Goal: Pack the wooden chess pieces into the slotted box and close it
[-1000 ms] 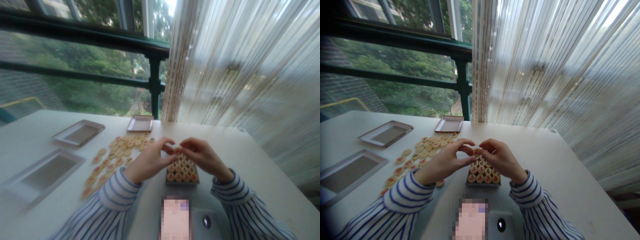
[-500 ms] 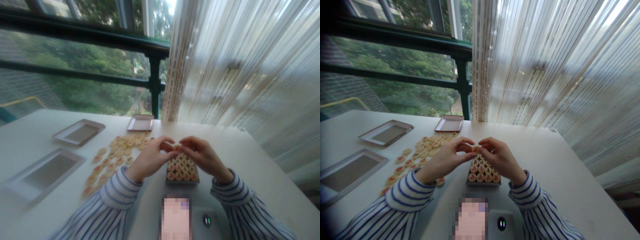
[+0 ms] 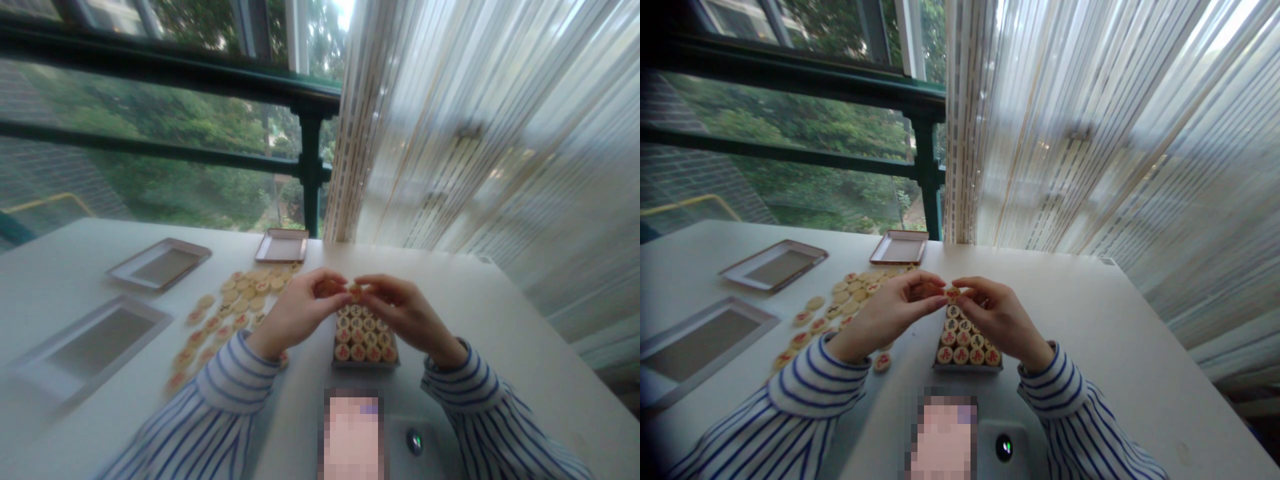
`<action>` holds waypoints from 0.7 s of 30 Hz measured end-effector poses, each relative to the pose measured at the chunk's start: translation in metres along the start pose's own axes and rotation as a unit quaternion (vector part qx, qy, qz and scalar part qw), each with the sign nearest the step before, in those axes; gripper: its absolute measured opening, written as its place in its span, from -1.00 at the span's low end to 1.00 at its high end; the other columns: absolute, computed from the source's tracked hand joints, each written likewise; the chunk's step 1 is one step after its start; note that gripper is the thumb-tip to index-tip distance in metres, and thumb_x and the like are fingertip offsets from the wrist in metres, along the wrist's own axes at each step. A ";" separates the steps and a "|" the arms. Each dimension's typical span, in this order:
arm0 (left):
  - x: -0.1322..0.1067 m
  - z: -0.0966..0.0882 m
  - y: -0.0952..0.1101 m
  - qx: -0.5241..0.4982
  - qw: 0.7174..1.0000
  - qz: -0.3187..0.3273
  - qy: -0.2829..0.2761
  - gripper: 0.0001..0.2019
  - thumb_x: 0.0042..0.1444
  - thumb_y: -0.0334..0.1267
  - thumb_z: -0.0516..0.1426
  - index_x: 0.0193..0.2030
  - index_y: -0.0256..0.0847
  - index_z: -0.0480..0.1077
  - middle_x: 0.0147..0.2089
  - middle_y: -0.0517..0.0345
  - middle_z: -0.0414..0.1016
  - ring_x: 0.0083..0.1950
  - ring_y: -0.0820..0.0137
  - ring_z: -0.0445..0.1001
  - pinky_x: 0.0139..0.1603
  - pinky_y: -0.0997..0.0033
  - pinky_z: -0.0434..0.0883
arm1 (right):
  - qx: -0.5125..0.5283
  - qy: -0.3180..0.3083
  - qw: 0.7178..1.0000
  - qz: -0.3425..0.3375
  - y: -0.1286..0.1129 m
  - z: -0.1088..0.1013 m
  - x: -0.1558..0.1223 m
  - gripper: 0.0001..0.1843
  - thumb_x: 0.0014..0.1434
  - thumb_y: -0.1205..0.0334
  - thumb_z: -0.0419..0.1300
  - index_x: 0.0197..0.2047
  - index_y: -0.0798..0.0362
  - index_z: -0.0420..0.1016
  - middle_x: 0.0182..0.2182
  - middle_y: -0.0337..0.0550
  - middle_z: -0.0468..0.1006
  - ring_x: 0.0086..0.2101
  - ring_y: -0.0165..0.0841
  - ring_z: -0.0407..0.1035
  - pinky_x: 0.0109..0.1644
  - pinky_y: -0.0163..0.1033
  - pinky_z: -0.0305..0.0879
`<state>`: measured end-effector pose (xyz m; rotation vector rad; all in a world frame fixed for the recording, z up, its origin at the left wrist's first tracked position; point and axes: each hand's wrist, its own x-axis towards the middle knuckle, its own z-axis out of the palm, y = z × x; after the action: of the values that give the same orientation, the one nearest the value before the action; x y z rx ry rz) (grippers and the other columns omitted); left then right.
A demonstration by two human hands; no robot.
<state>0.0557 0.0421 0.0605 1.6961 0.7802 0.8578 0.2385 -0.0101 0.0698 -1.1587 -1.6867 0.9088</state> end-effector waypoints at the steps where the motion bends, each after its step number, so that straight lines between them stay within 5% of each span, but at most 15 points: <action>1: 0.000 0.000 0.000 -0.002 1.000 -0.003 -0.002 -0.68 -0.01 -0.14 0.19 -0.15 -0.29 0.35 -0.21 0.01 0.55 -0.17 0.32 0.52 -0.12 0.27 0.43 | -0.001 0.002 1.000 0.000 0.000 0.000 0.000 -0.68 0.12 0.16 0.16 -0.07 0.08 0.40 -0.36 -0.13 0.57 -0.32 -0.36 0.45 -0.28 -0.22 0.42; 9: 0.000 0.000 0.005 -0.029 0.999 -0.031 0.003 -0.69 0.01 -0.18 0.17 -0.13 -0.30 0.38 -0.21 0.01 0.56 -0.16 0.33 0.51 -0.10 0.27 0.43 | 0.002 -0.011 1.000 -0.008 0.000 0.002 0.000 -0.72 0.13 0.20 0.15 -0.08 0.08 0.36 -0.38 -0.15 0.58 -0.35 -0.38 0.45 -0.33 -0.28 0.38; 21: 0.001 -0.004 0.006 0.032 0.998 -0.045 0.009 -0.69 -0.02 -0.12 0.16 -0.17 -0.24 0.49 -0.15 0.03 0.56 -0.10 0.28 0.49 -0.04 0.22 0.40 | -0.187 0.018 0.978 -0.091 0.002 0.000 -0.001 -0.78 0.11 0.20 0.16 -0.15 0.03 0.42 -0.37 -0.20 0.53 -0.43 -0.46 0.35 -0.36 -0.36 0.28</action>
<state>0.0535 0.0436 0.0670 1.6973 0.8992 0.7947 0.2392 -0.0105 0.0675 -1.2266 -1.9512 0.4657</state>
